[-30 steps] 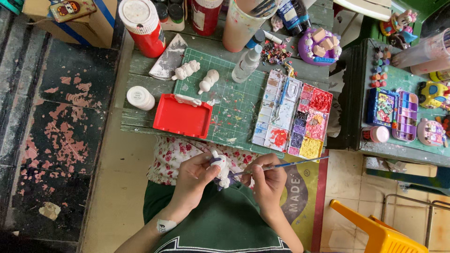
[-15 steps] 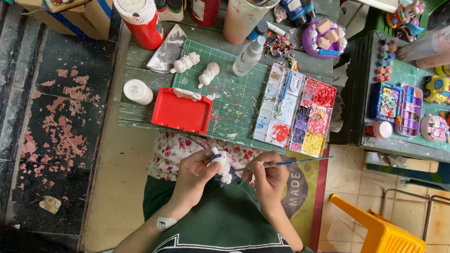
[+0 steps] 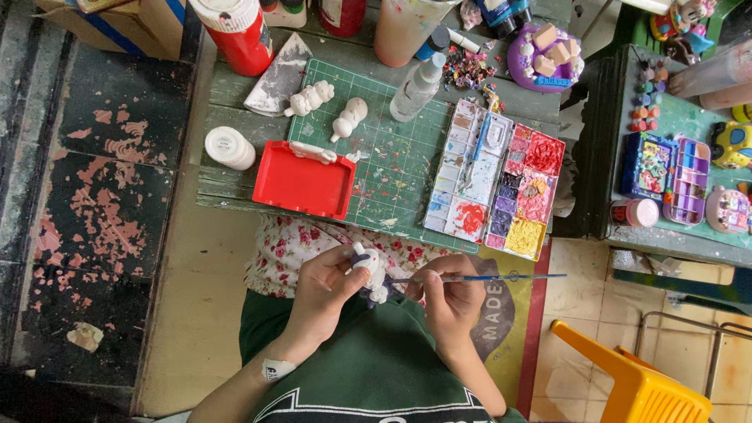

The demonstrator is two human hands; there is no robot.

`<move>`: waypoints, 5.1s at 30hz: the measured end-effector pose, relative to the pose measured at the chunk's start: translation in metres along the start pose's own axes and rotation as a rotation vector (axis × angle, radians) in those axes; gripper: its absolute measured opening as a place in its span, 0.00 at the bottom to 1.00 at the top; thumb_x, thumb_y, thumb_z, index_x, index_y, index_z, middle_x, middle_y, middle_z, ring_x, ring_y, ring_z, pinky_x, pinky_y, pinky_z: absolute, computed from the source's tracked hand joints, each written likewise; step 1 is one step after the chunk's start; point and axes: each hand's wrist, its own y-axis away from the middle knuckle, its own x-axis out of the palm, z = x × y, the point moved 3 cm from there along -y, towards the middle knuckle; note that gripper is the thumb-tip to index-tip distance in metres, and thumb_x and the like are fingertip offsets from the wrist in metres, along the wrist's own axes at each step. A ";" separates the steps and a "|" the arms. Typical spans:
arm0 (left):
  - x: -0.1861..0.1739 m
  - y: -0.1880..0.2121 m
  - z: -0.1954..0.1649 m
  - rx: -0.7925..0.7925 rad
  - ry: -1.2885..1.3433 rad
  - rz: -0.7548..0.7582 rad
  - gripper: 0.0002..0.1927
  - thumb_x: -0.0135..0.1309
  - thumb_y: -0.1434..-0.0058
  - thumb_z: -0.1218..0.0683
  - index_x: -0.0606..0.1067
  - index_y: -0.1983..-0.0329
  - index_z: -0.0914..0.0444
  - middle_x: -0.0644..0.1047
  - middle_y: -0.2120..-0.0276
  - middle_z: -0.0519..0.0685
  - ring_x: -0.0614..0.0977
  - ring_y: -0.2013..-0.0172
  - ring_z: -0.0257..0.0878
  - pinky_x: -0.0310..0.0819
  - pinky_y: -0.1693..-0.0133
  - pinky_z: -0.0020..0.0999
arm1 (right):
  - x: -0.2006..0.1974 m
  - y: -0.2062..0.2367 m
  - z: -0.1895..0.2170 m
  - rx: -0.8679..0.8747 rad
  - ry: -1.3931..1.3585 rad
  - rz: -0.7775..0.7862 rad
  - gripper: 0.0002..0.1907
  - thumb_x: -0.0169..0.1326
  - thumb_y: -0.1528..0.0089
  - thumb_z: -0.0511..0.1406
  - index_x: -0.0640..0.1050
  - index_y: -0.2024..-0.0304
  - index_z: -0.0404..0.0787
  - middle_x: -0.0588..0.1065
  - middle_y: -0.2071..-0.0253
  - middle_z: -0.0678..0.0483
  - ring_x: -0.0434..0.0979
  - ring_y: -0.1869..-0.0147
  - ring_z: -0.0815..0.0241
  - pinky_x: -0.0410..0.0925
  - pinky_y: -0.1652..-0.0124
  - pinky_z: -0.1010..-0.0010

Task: The person paints a small white figurine with purple paint using a fine brush. They repeatedly dip the brush into a paint palette and apply paint to the figurine's surface while holding it in the other hand.

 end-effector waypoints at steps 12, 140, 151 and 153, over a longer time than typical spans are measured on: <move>0.002 -0.001 0.001 -0.032 0.010 0.008 0.19 0.62 0.37 0.59 0.74 0.47 0.75 0.81 0.57 0.52 0.81 0.59 0.34 0.77 0.55 0.31 | 0.001 -0.004 0.003 0.007 -0.031 -0.040 0.02 0.47 0.30 0.27 0.69 0.58 0.33 0.76 0.69 0.48 0.77 0.71 0.63 0.70 0.70 0.76; 0.000 0.001 0.007 -0.189 0.166 0.153 0.19 0.60 0.36 0.57 0.71 0.44 0.67 0.79 0.55 0.50 0.81 0.55 0.37 0.79 0.54 0.37 | -0.004 -0.006 0.019 -0.150 -0.149 -0.211 0.12 0.43 0.24 0.40 0.64 0.58 0.39 0.69 0.72 0.51 0.64 0.77 0.68 0.58 0.78 0.80; 0.005 0.002 0.001 -0.065 0.064 0.147 0.19 0.61 0.38 0.64 0.70 0.46 0.69 0.78 0.53 0.51 0.78 0.50 0.37 0.73 0.45 0.33 | -0.007 0.004 0.012 -0.095 -0.064 -0.129 0.10 0.47 0.26 0.38 0.67 0.58 0.37 0.73 0.69 0.49 0.73 0.72 0.66 0.64 0.75 0.79; 0.005 0.003 0.000 -0.063 0.063 0.141 0.19 0.61 0.39 0.64 0.70 0.46 0.68 0.78 0.53 0.51 0.78 0.50 0.36 0.73 0.45 0.33 | -0.008 0.006 0.009 -0.118 -0.064 -0.111 0.10 0.48 0.26 0.38 0.68 0.58 0.37 0.73 0.66 0.48 0.75 0.70 0.65 0.67 0.72 0.78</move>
